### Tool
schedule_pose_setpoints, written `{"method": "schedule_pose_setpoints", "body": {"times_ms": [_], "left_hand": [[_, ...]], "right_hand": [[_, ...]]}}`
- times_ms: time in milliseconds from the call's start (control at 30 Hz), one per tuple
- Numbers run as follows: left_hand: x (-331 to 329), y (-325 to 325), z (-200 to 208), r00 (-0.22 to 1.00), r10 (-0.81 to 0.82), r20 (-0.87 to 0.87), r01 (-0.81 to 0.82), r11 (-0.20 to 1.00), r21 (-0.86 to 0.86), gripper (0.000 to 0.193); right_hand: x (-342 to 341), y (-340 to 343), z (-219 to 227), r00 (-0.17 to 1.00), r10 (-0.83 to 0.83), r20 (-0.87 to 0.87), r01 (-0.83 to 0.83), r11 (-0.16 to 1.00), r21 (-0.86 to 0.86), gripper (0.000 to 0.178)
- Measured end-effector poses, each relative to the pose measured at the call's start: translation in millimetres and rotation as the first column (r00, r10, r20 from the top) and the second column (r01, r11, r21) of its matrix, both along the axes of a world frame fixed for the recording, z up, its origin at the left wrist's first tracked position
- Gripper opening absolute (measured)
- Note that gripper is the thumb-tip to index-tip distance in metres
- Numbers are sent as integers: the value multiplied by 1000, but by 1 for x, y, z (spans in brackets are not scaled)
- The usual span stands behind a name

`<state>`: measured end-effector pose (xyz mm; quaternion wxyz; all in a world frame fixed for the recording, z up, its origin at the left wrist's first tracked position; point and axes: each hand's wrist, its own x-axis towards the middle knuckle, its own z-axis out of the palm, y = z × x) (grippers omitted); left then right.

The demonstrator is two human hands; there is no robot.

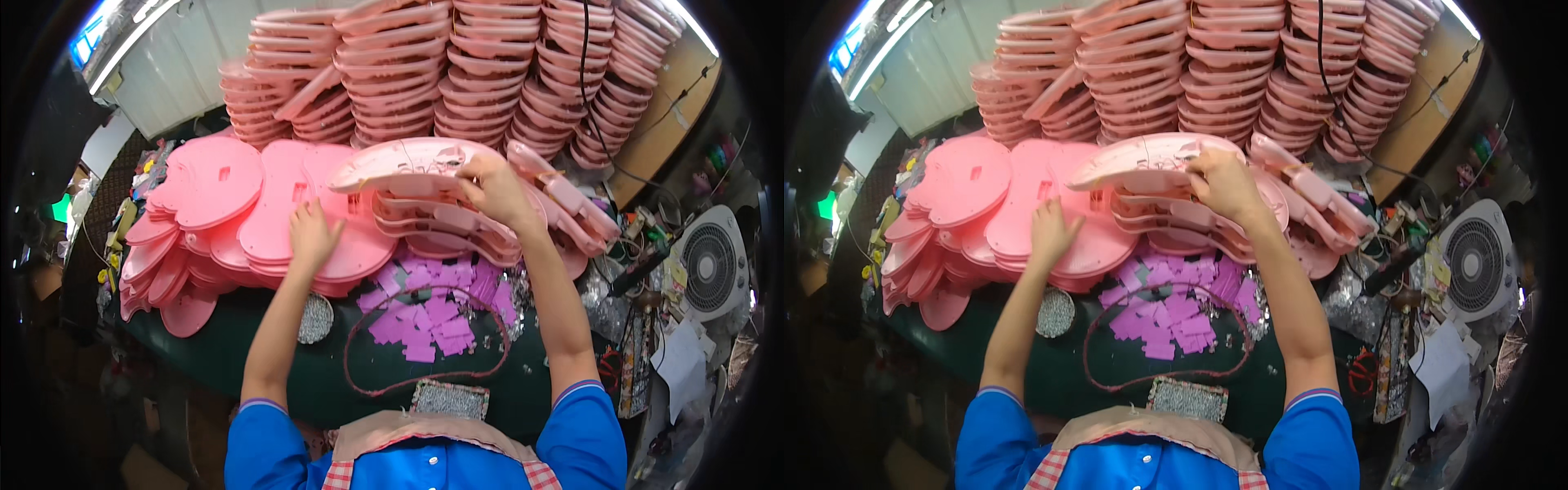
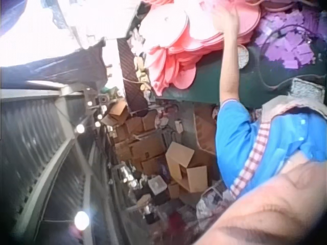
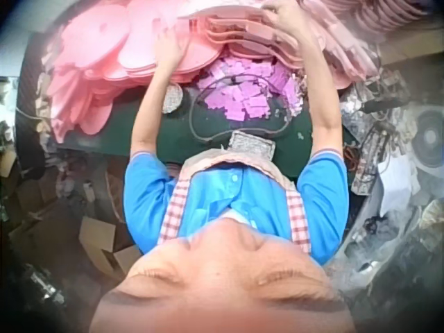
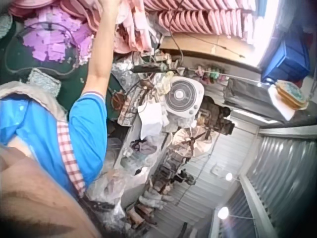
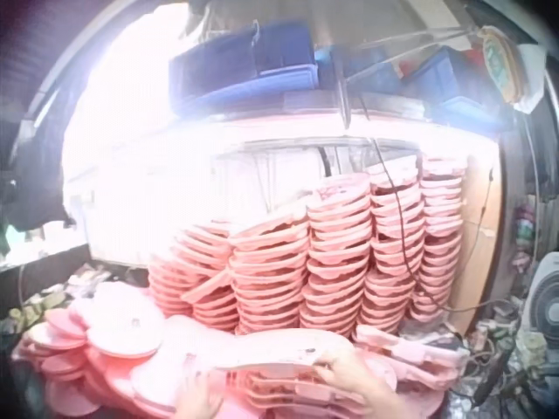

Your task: The person repeatedly assembles pink plastic toy parts by inserting small components into slots and using a handheld tool to secure them. They handle multiple parts one at a time, flip them over, and place finished units into a cardboard box.

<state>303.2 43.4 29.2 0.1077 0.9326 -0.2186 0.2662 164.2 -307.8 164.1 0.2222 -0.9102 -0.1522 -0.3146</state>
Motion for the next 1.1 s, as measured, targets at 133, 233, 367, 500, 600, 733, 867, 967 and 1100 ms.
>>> {"method": "schedule_pose_setpoints", "body": {"times_ms": [133, 233, 367, 500, 600, 733, 867, 967, 1100], "left_hand": [[62, 33, -7, 947, -90, -310, 26, 979, -203, 81], [45, -22, 19, 895, 144, -422, -193, 978, -74, 107], [84, -4, 17, 853, 152, -499, -212, 975, -66, 110], [70, -26, 17, 810, 193, -554, -315, 940, -133, 105], [95, 0, 18, 730, 91, -677, -309, 928, -209, 89], [126, 20, 9, 523, -280, -805, -398, 755, -521, 57], [97, -9, 31, 485, -442, -755, -391, 663, -639, 51], [88, 37, 86, 574, -474, -668, -283, 651, -705, 47], [76, 110, 148, 692, -496, -525, -38, 701, -712, 39]], "right_hand": [[-103, 84, 3, 994, -39, 98, 37, 999, 18, 9], [-203, 81, -52, 998, -17, 61, 20, 998, -56, 16], [-278, 92, -130, 990, 24, -137, -29, 999, -30, 21], [-286, 82, -155, 943, 71, -326, -36, 993, 111, 18], [-268, 85, -143, 874, 107, -474, -1, 976, 219, 11], [-204, 123, -149, 908, 42, -417, 124, 924, 363, 21], [-135, 150, -162, 908, -210, -362, 160, 973, -164, 23], [-136, 150, -151, 900, 154, -407, 33, 908, 418, 17], [-124, 121, -118, 854, 404, -327, 25, 597, 802, 7]]}}
